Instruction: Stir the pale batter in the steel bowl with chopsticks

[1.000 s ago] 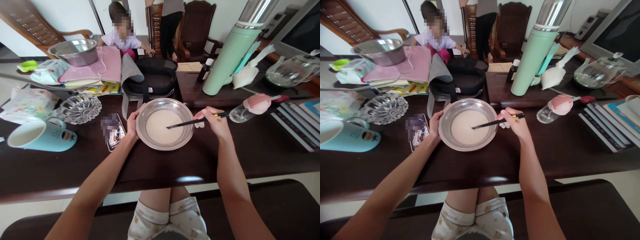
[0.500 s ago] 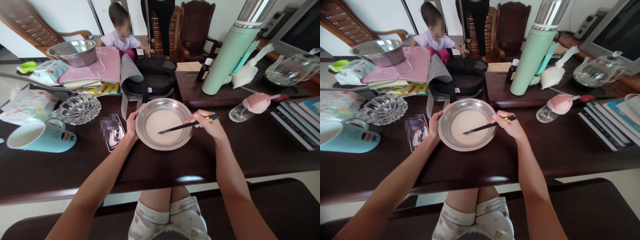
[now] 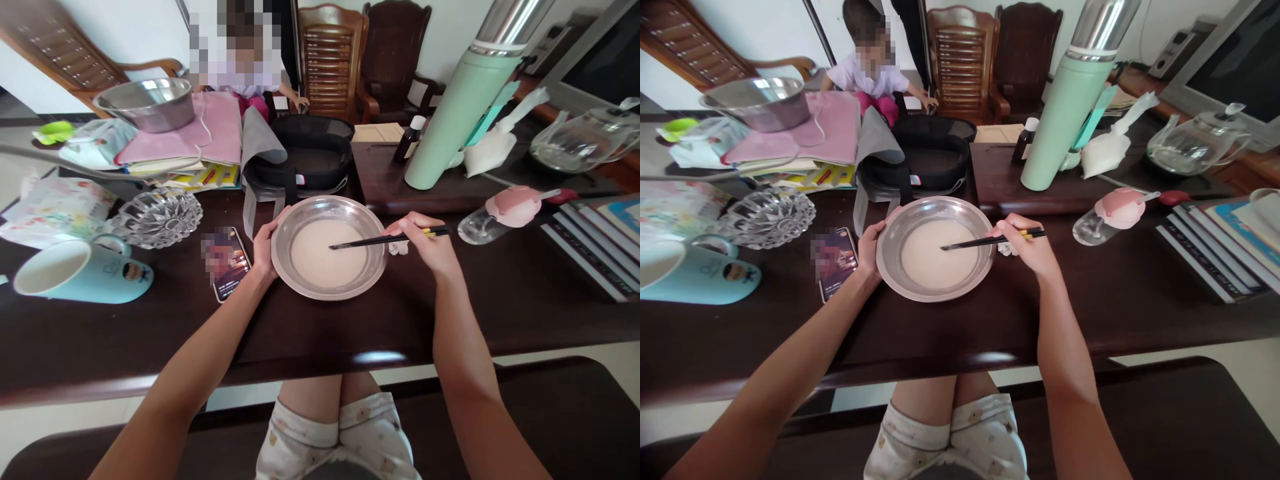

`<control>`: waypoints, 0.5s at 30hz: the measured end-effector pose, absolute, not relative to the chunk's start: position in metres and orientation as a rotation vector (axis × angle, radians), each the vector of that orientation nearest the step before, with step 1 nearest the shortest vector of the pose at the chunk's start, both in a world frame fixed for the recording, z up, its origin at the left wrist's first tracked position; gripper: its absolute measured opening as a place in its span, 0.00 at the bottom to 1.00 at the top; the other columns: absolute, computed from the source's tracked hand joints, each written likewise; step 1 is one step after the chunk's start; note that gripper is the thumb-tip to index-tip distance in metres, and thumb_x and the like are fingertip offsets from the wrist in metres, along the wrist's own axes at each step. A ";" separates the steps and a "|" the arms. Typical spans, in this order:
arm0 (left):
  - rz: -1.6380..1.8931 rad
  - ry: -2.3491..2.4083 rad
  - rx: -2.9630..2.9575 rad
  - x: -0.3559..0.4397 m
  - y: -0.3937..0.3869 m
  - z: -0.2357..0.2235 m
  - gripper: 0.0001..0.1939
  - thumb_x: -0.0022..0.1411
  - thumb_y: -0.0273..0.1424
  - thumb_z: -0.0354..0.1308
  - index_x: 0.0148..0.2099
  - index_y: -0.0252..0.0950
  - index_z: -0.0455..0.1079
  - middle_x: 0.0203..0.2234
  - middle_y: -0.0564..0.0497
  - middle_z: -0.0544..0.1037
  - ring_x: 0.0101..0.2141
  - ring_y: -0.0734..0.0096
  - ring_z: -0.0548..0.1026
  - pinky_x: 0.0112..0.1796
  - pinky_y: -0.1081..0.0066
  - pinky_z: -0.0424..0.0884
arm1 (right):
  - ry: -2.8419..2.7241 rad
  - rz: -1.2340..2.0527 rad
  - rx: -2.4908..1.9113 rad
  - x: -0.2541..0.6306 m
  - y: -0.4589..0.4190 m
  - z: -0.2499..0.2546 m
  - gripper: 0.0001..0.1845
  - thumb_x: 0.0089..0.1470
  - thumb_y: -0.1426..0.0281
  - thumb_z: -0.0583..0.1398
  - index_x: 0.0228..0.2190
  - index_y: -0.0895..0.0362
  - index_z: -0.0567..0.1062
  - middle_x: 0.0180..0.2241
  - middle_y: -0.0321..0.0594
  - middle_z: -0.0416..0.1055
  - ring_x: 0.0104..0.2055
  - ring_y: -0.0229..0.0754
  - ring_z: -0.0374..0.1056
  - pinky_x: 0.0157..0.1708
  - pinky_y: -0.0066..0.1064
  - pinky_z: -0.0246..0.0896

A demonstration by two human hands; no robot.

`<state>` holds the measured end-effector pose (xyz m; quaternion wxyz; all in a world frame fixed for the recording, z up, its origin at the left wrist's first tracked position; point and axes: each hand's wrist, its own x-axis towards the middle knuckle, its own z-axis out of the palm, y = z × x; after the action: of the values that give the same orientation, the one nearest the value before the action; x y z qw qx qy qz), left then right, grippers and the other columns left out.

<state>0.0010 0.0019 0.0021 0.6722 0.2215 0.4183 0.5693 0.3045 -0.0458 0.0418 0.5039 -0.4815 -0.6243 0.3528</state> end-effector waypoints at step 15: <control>1.275 0.933 0.499 0.001 0.002 0.002 0.36 0.67 0.34 0.51 0.76 0.37 0.68 0.57 0.46 0.86 0.57 0.45 0.83 0.59 0.49 0.80 | -1.568 0.937 -1.146 0.303 -0.046 0.042 0.30 0.57 0.38 0.68 0.23 0.51 0.82 0.28 0.41 0.86 0.31 0.46 0.81 0.30 0.36 0.75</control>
<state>0.0014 0.0024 0.0015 0.6762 0.2219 0.4150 0.5669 0.3035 -0.0456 0.0418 0.4730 -0.4682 -0.6408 0.3827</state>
